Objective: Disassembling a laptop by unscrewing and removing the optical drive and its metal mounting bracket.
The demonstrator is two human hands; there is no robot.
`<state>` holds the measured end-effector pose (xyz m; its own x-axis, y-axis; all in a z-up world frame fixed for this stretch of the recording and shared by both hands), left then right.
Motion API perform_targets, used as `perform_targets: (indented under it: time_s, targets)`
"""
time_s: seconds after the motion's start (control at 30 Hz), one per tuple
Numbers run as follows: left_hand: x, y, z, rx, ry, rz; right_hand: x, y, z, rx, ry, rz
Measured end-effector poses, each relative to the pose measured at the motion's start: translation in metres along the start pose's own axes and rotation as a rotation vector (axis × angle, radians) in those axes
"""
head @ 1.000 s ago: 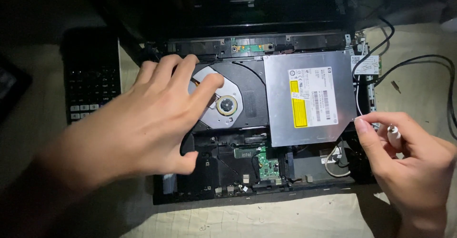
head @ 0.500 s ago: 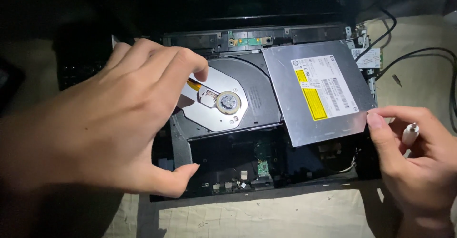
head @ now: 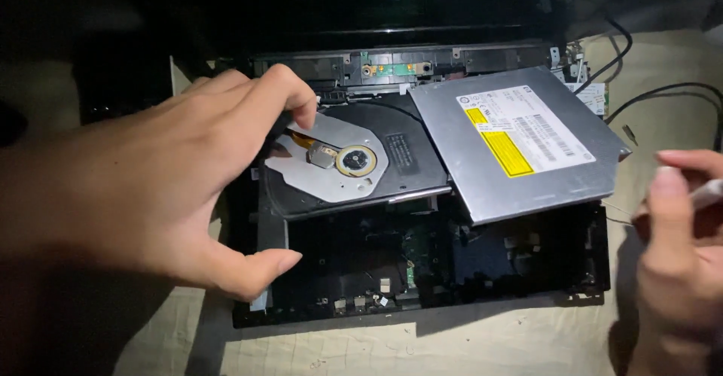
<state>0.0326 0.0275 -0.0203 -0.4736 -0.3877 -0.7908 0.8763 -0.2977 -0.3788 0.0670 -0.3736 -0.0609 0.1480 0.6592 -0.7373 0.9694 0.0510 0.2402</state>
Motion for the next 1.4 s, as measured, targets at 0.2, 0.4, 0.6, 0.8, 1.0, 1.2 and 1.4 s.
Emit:
perform_targets:
  time_s: [0.2, 0.4, 0.6, 0.8, 1.0, 1.2, 1.4]
  targets:
    - [0.012, -0.01, 0.021, 0.315, 0.167, 0.25, 0.009, 0.043, 0.08, 0.049, 0.32, -0.008]
    - [0.039, -0.012, 0.016, 0.256, 0.405, 0.406, 0.018, 0.06, 0.091, 0.033, 0.439, 0.1]
    - [0.039, -0.014, 0.018, 0.27, 0.618, 0.519, 0.025, 0.061, 0.114, -0.065, 0.473, 0.201]
    - [0.043, -0.009, 0.009, 0.312, 0.585, 0.561, 0.027, 0.06, 0.117, -0.062, 0.44, 0.26]
    - [0.046, -0.008, 0.0, 0.318, 0.518, 0.519, 0.03, 0.06, 0.131, -0.109, 0.384, 0.311]
    - [0.049, -0.008, -0.002, 0.359, 0.349, 0.523, 0.028, 0.058, 0.133, -0.201, 0.332, 0.324]
    - [0.06, -0.01, -0.007, 0.352, 0.011, 0.561, 0.032, 0.057, 0.133, -0.135, 0.327, 0.355]
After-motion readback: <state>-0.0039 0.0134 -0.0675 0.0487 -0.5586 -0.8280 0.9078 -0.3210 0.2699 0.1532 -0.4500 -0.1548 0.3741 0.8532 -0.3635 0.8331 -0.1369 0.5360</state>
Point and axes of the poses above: each hand's wrist, its own y-axis towards the middle knuckle, its own x-axis out of the palm, z = x × y, the point moved 4 cm from there along y, towards the middle knuckle, and after that the axes turned 7 degrees about -x, right-handed, at the moved point
